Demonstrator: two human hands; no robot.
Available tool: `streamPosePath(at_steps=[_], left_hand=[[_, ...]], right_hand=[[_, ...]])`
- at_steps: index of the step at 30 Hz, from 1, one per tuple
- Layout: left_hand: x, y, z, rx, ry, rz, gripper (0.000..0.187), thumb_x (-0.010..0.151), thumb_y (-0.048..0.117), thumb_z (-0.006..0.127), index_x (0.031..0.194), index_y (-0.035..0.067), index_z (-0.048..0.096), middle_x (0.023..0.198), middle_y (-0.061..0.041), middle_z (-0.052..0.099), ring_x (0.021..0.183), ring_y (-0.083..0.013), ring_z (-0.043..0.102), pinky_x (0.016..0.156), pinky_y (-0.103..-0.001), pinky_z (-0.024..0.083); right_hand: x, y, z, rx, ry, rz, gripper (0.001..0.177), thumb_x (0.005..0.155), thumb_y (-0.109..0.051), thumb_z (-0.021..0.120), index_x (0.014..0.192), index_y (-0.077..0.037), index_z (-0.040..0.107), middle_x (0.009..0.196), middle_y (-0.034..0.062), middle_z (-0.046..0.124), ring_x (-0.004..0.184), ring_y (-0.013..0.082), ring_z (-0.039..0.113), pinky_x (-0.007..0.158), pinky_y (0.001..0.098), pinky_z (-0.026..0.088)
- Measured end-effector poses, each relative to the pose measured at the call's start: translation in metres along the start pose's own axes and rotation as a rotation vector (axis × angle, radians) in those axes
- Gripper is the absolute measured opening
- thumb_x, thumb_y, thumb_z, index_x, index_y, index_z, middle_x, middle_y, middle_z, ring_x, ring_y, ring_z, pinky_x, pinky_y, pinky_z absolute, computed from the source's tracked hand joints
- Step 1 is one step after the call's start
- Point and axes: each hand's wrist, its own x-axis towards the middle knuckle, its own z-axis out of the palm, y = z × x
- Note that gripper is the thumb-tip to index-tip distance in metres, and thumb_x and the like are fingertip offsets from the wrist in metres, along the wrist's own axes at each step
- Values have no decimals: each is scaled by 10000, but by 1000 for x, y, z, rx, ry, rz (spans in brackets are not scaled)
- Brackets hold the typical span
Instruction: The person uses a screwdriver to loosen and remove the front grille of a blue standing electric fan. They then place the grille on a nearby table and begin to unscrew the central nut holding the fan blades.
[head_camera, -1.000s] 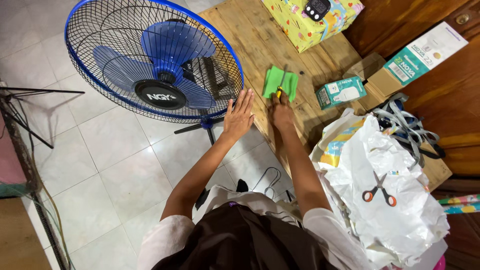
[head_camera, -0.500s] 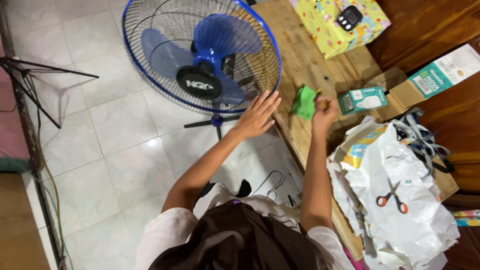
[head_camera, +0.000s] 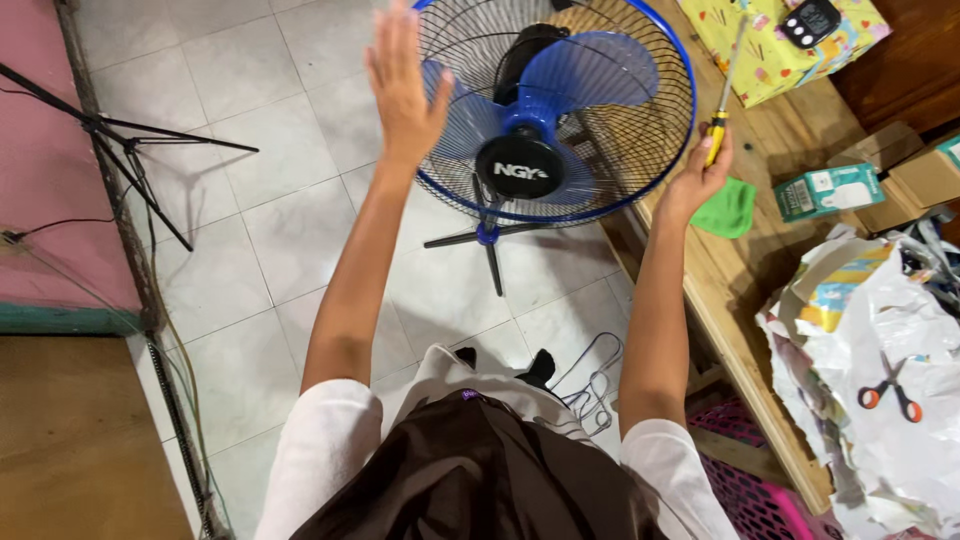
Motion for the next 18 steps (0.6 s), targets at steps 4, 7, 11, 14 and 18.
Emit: streamPosePath(at_steps=[4,7,11,14,18], left_hand=[[12,-58,-2,-149,-8,-324,709,1115,520,446,1644,70,303,1704,-170,294,1605,-367,209,1288,-605,120],[10,-78,8,-450,-132,-513,655,1088,541,418,1544,72,437,1564,-182,488,1481,-331,413,1213,-486,300],[10,-80,21,-605,-56,-584,501,1068,473,477,1262,39,633,1162,-132,738,1109,-239,659,1006,-332,491],[11,-72,29,-690,156,-522,351,1071,370,534,1106,25,586,984,-59,657,926,-154,575,879,-311,483],[14,-70,35,-600,226,-615,294,1049,325,590,1009,33,573,833,-7,510,761,-112,430,691,-290,406]], right_hand=[[-2,25,-2,64,28,-61,350,1177,-262,510,1374,25,545,1338,138,714,1235,158,676,1111,311,530],[-9,34,-2,-24,77,-33,372,1148,-305,510,1325,18,560,1112,54,605,975,117,554,892,293,495],[-15,42,5,127,78,43,346,1131,-303,510,1267,10,567,1035,25,607,926,120,570,846,305,517],[-13,45,14,325,160,115,294,1104,-273,539,1217,-3,562,947,21,590,830,133,567,741,320,517],[-14,52,21,314,271,115,287,1094,-258,553,1224,-6,593,917,5,575,810,119,547,719,310,506]])
